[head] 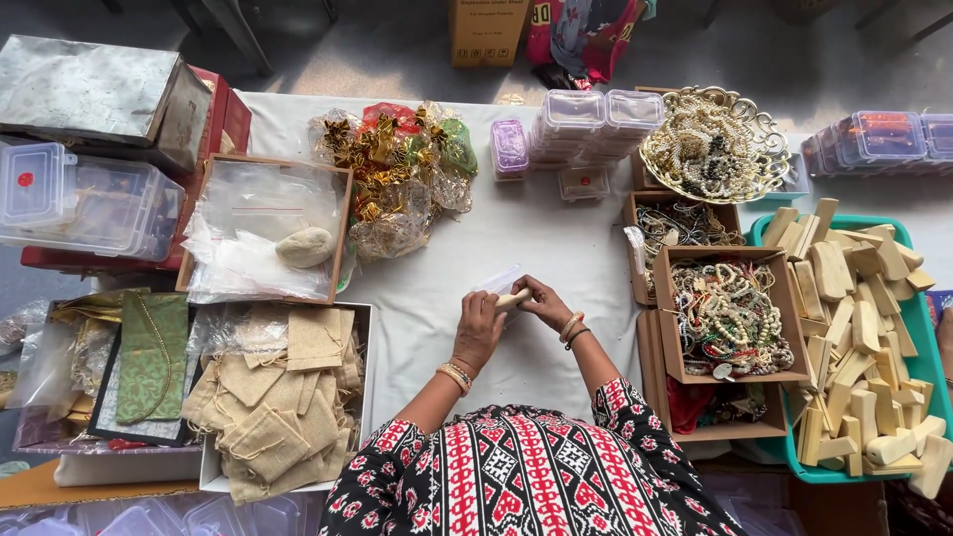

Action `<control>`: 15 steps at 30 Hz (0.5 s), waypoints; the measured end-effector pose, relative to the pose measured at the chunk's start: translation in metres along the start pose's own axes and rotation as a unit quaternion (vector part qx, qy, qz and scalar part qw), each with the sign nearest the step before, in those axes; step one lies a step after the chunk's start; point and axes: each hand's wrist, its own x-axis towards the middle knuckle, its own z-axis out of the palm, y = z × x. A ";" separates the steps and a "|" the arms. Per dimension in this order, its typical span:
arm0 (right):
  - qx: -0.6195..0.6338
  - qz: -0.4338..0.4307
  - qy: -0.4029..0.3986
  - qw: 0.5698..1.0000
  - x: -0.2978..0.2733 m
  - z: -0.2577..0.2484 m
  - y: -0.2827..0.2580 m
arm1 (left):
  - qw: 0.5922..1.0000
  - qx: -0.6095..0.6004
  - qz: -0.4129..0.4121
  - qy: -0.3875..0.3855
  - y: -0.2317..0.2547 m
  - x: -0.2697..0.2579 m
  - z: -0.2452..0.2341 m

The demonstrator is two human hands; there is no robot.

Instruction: The person arranges and packages jewelry items on a table. They place a pearl necklace into a clear plastic bag, then handle a small black decorative item, placing it into a small beige fabric pouch. Finally, they place the pouch into a small clear plastic container.

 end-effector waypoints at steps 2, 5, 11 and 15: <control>0.014 0.019 0.016 1.000 -0.002 0.001 0.002 | 0.999 -0.010 -0.020 -0.035 -0.013 -0.016 0.023; 0.041 0.022 0.039 0.998 -0.001 -0.002 0.013 | 0.992 -0.043 -0.081 -0.090 -0.026 -0.030 0.050; -0.085 -0.036 0.124 0.988 -0.002 0.017 0.007 | 0.974 -0.037 -0.174 -0.143 -0.015 -0.022 0.050; -0.209 -0.081 0.169 0.960 -0.003 0.036 0.002 | 0.978 0.031 -0.145 -0.147 -0.014 -0.018 0.044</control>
